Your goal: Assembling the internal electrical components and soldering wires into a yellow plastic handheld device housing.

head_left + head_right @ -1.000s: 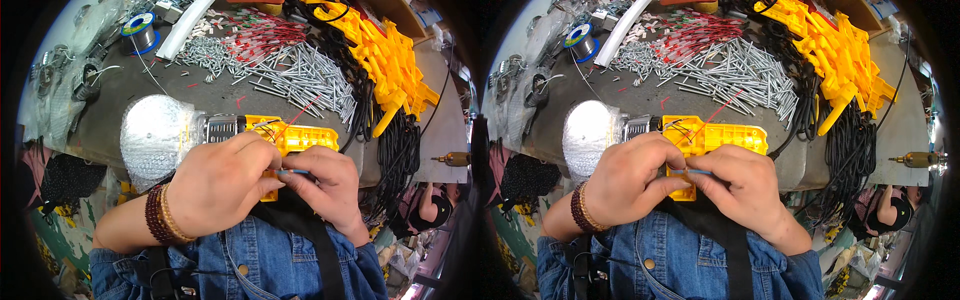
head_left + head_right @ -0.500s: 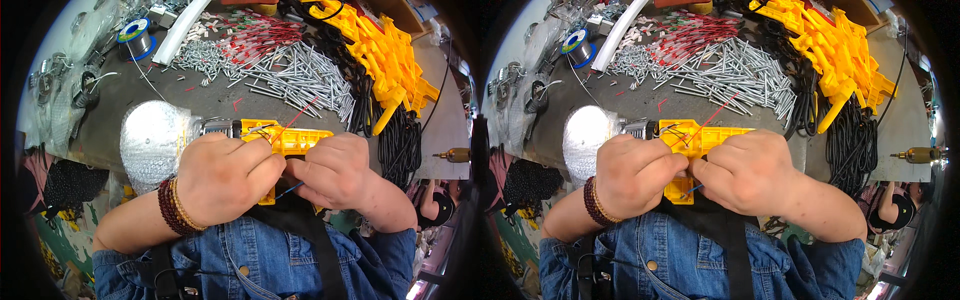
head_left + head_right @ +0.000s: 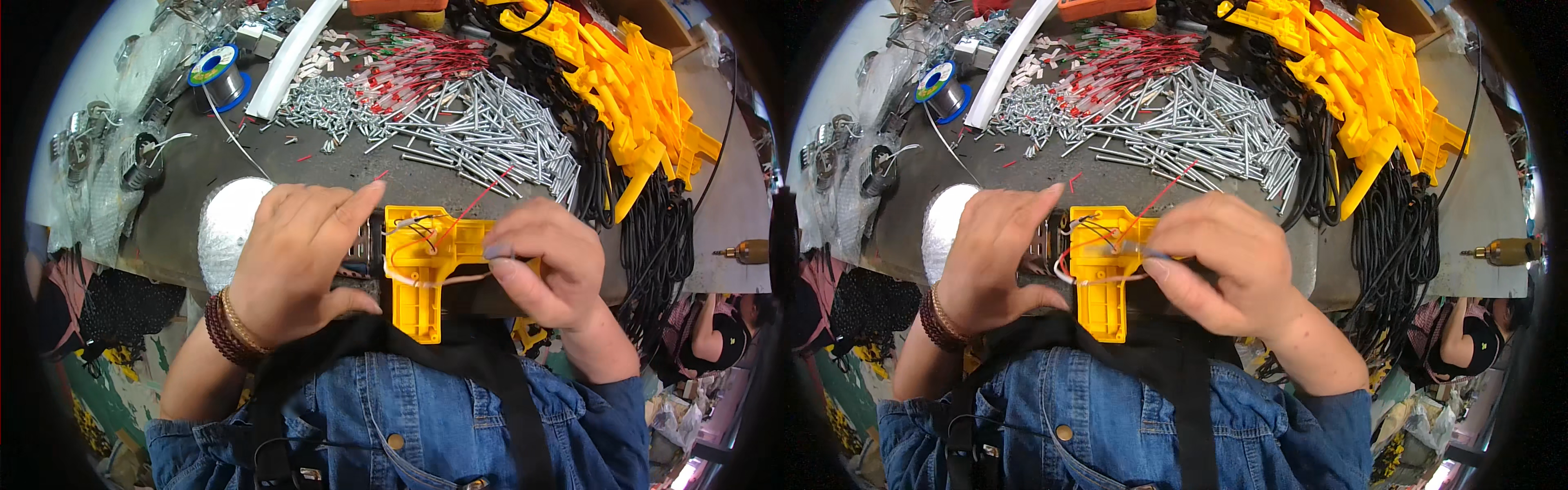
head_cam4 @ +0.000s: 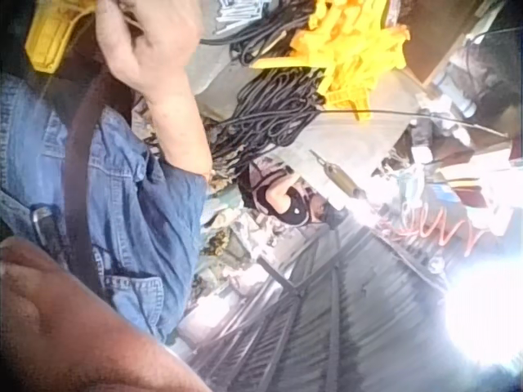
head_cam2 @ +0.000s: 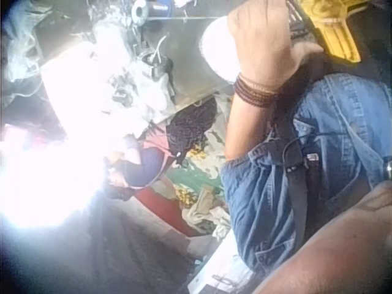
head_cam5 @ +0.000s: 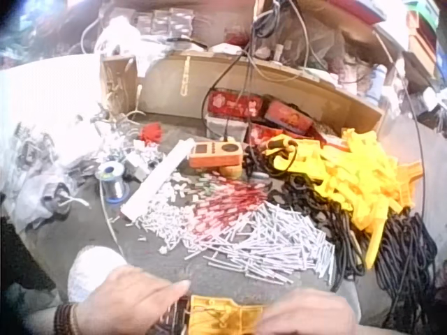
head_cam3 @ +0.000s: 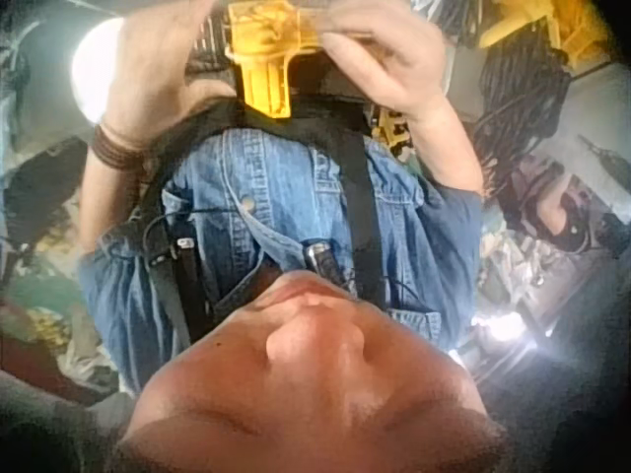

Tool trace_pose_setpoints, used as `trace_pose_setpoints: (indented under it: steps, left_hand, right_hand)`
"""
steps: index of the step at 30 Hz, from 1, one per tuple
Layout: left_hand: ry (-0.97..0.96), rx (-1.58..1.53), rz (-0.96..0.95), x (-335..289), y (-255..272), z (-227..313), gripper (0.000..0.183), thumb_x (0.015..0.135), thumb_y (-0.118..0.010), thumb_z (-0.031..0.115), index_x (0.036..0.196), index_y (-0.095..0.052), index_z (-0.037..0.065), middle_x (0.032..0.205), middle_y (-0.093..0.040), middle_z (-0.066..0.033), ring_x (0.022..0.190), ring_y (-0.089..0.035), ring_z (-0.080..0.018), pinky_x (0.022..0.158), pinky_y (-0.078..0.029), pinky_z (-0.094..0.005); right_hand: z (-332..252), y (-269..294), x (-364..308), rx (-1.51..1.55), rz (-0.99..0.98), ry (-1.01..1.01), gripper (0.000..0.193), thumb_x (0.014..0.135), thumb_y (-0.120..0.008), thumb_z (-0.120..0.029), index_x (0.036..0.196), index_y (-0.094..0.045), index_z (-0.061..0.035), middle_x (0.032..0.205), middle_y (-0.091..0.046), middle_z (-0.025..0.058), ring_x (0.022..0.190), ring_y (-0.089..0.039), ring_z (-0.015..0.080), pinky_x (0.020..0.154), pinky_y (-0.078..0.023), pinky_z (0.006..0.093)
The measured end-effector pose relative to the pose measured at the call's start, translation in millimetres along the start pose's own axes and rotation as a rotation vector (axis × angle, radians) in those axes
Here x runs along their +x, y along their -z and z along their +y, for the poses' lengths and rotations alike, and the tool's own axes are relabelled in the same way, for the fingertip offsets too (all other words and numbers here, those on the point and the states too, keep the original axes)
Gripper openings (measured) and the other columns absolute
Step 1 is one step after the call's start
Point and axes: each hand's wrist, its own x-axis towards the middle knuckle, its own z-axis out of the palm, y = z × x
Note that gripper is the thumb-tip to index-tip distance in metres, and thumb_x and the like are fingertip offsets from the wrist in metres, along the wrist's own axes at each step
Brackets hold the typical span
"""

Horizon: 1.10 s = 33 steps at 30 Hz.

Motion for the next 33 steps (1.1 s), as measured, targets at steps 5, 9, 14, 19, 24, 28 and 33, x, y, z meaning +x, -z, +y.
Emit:
trace_pose_setpoints:
  steps: [5,9,14,19,24,28,33]
  left_hand:
    - [0.015,-0.086,-0.097,-2,14,-8,0.101,0.055,-0.089,0.037,0.139,-0.048,-0.001,0.121,-0.059,-0.0168,0.115,-0.053,-0.0378,0.101,-0.038,-0.0452]
    - [-0.198,-0.503,0.089,21,47,-7,0.083,0.073,-0.080,0.051,0.134,-0.054,0.001,0.123,-0.059,-0.0190,0.117,-0.054,-0.0394,0.103,-0.041,-0.0465]
    - [0.060,-0.188,-0.111,79,-5,28,0.044,0.082,-0.074,0.032,0.113,-0.065,0.001,0.106,-0.066,-0.0179,0.105,-0.063,-0.0328,0.095,-0.047,-0.0421]
    - [0.153,-0.412,-0.046,70,-10,28,0.018,0.084,-0.069,0.016,0.093,-0.070,0.001,0.088,-0.069,-0.0139,0.087,-0.068,-0.0295,0.082,-0.053,-0.0386]
    - [0.261,-0.796,0.086,62,-13,31,0.017,0.084,-0.073,0.011,0.095,-0.072,-0.001,0.091,-0.071,-0.0116,0.086,-0.069,-0.0171,0.077,-0.053,-0.0299]
    - [0.147,-0.769,0.220,60,-21,26,0.014,0.083,-0.075,0.008,0.094,-0.074,-0.001,0.091,-0.071,-0.0113,0.085,-0.068,-0.0170,0.076,-0.053,-0.0293]
    - [0.093,-0.763,0.229,59,-24,27,0.014,0.082,-0.075,0.008,0.094,-0.074,-0.001,0.088,-0.071,-0.0107,0.082,-0.067,-0.0180,0.073,-0.052,-0.0291]
  right_hand:
    - [-15,8,-4,0.003,-0.058,-0.255,0.018,0.078,-0.078,-0.005,0.094,-0.072,-0.0023,0.083,-0.067,0.0088,0.076,-0.064,0.0228,0.067,-0.049,0.0324]
    - [-24,2,1,0.009,-0.081,-0.263,0.018,0.080,-0.075,-0.005,0.097,-0.070,0.0001,0.083,-0.068,0.0102,0.073,-0.065,0.0212,0.065,-0.050,0.0321]
    - [-22,-3,-12,0.085,0.101,-0.449,0.012,0.083,-0.071,-0.004,0.094,-0.070,0.0006,0.081,-0.067,0.0096,0.067,-0.063,0.0166,0.060,-0.049,0.0290]
    - [-23,-9,-7,-0.023,0.082,-0.489,0.009,0.081,-0.069,-0.005,0.088,-0.067,-0.0006,0.073,-0.062,0.0080,0.061,-0.059,0.0181,0.056,-0.046,0.0292]
    - [-19,-13,-1,-0.128,0.030,-0.431,0.006,0.078,-0.068,-0.005,0.083,-0.065,-0.0018,0.072,-0.061,0.0089,0.061,-0.059,0.0224,0.057,-0.046,0.0330]
    - [-16,-15,1,-0.148,-0.028,-0.352,0.007,0.078,-0.069,-0.008,0.080,-0.064,-0.0034,0.070,-0.060,0.0089,0.062,-0.059,0.0249,0.059,-0.046,0.0355]
    - [-14,-20,1,-0.144,0.028,-0.269,0.007,0.077,-0.070,-0.008,0.078,-0.063,-0.0042,0.069,-0.059,0.0088,0.064,-0.059,0.0266,0.060,-0.046,0.0361]
